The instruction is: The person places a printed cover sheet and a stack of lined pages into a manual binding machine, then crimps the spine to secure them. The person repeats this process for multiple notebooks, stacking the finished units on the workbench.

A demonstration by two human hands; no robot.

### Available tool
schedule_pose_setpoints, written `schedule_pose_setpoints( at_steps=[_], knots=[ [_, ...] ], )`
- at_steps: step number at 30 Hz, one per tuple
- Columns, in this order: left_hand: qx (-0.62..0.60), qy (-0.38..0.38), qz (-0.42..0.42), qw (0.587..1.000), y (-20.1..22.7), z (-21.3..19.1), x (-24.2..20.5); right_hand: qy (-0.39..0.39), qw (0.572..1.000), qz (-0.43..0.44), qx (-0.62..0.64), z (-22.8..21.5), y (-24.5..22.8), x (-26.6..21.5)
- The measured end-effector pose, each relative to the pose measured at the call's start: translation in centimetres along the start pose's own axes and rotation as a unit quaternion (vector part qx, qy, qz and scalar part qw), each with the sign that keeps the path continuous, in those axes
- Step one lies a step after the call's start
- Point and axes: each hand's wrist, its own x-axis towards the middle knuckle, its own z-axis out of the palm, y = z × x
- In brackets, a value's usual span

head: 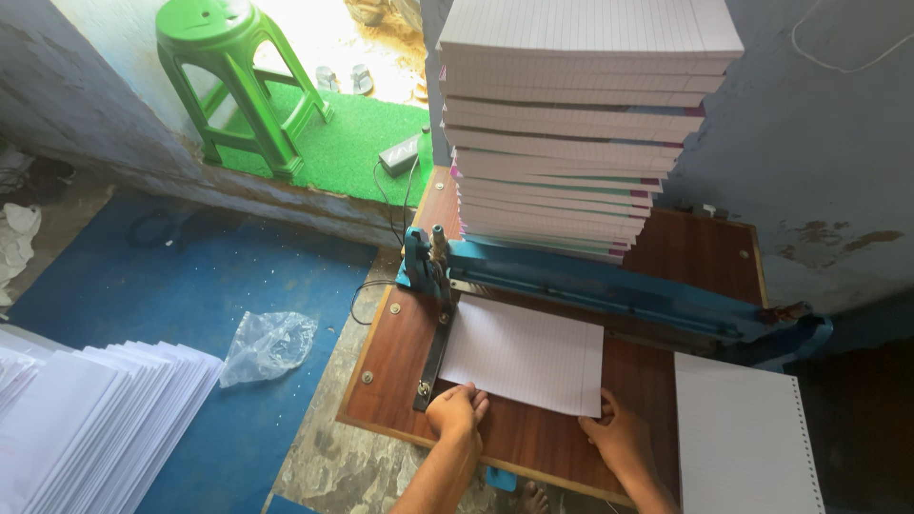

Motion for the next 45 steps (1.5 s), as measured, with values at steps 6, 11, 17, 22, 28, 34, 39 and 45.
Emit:
schedule_pose_setpoints(
  at_steps=[6,11,17,22,28,34,39,45],
  knots=[
    [-0.001,-0.024,0.013,1.0,-0.1,-0.4,-0.2,-0.002,0.999,-0.022,0.027,-0.3,0.1,0.0],
    [0.017,-0.037,0.036,0.999,-0.1,-0.6,-0.5,-0.012,1.0,-0.02,0.017,-0.6,-0.5,-0.4],
    [0.018,-0.03,0.059,0.998,-0.5,-0.6,-0.7,-0.014,0.999,-0.022,0.035,-0.7,-0.3,-0.7],
    [0.009,-0.023,0.06,0.998,-0.6,-0.6,-0.6,-0.044,0.994,-0.026,0.095,-0.8,0.6,0.3],
    [0.01,-0.034,0.042,0.998,-0.6,-0.9,0.1,-0.057,0.962,0.019,0.267,-0.6,1.6,1.2],
    [0.03,-0.053,0.017,0.998,-0.4,-1.1,1.2,-0.022,0.957,0.003,0.29,0.4,2.1,1.5],
    [0.043,-0.064,0.009,0.997,-0.2,-1.3,1.7,-0.01,0.958,-0.015,0.286,0.7,2.4,1.5],
    [0.045,-0.074,0.005,0.996,0.2,-1.4,1.7,0.006,0.956,-0.011,0.294,1.3,2.6,1.6]
  ],
)
